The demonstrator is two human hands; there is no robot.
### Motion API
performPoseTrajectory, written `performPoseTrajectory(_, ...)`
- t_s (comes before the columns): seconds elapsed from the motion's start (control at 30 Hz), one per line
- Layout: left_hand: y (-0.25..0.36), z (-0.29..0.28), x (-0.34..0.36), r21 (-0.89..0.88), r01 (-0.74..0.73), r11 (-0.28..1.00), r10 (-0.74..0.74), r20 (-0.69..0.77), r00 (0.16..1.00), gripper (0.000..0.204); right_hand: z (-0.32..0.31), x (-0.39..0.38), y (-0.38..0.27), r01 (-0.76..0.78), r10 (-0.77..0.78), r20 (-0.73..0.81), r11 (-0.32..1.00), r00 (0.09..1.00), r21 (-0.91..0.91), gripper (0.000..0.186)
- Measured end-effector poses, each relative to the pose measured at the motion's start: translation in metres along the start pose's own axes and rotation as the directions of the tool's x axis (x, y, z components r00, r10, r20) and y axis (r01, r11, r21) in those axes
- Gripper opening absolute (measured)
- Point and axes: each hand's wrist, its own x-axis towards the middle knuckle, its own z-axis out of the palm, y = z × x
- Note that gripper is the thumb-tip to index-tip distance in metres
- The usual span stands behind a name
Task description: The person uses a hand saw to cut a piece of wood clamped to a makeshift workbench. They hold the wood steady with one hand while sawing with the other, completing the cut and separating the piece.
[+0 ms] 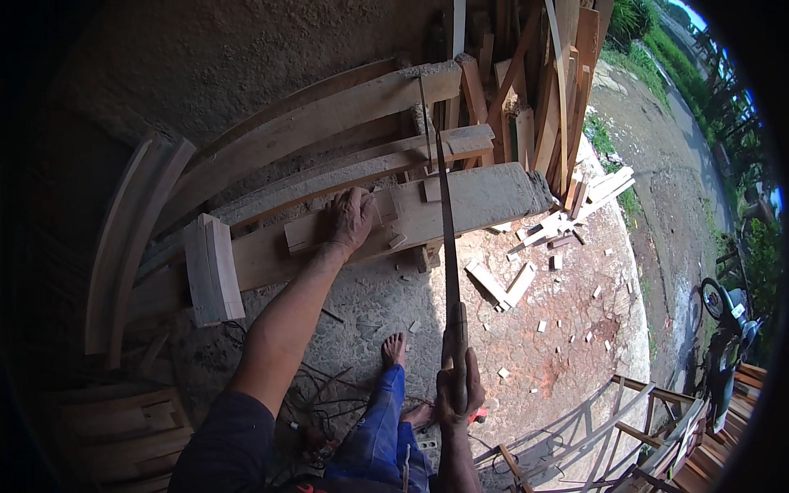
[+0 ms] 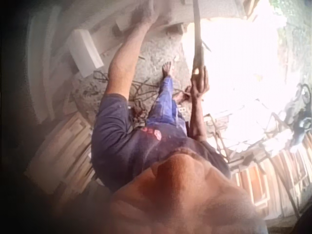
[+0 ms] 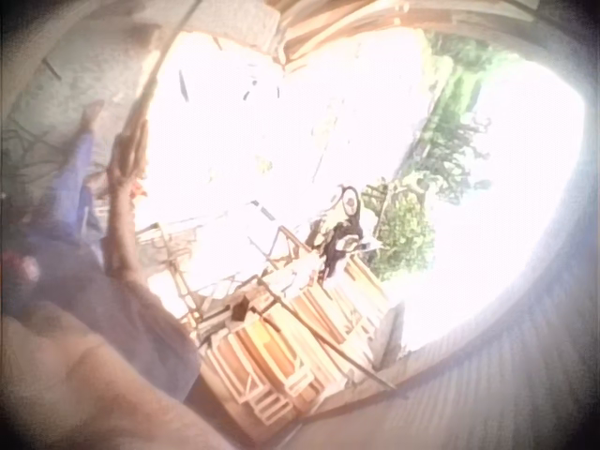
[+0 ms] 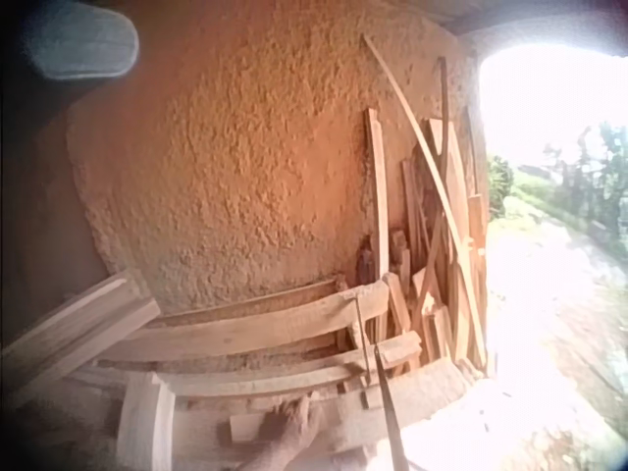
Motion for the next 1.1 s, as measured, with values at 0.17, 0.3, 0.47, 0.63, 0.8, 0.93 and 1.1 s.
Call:
performPoseTrajectory(0.17,-0.013,-0.027,-0.023,0.205,-0.239,0.949,0.209,0.157,0.965,0.084,-0.018,0.011,-0.036,0.177,-0.166,0.143,0.982,0.976,-0.070,0.057)
performPoseTrajectory(0.3,-0.018,-0.036,-0.019,0.145,-0.115,0.983,0.047,0.404,0.914,0.090,-0.018,0.012,-0.068,0.077,-0.077,0.260,0.997,0.963,0.012,0.058)
performPoseTrajectory(0.47,-0.014,-0.041,-0.005,0.072,-0.308,0.949,0.229,0.518,0.825,0.088,-0.014,0.015,-0.083,0.066,-0.072,0.283,0.997,0.956,0.030,0.062)
performPoseTrajectory(0.63,-0.046,-0.026,-0.012,0.214,-0.539,0.815,0.441,0.375,0.815,0.085,-0.018,0.018,-0.107,-0.015,-0.005,0.382,0.999,0.924,0.050,0.061)
performPoseTrajectory(0.8,-0.030,-0.029,-0.008,0.197,-0.384,0.902,0.251,0.483,0.839,0.072,-0.020,0.017,-0.124,0.007,-0.037,0.386,0.997,0.922,0.077,0.060)
performPoseTrajectory(0.93,-0.004,-0.020,-0.011,0.271,-0.312,0.911,0.173,0.436,0.883,0.059,-0.019,0.027,-0.133,0.031,-0.043,0.371,0.999,0.928,0.036,0.057)
performPoseTrajectory(1.1,-0.028,-0.011,-0.023,0.415,-0.352,0.839,0.234,0.309,0.922,0.056,-0.026,0.026,-0.139,0.016,-0.044,0.421,0.998,0.906,0.069,0.058)
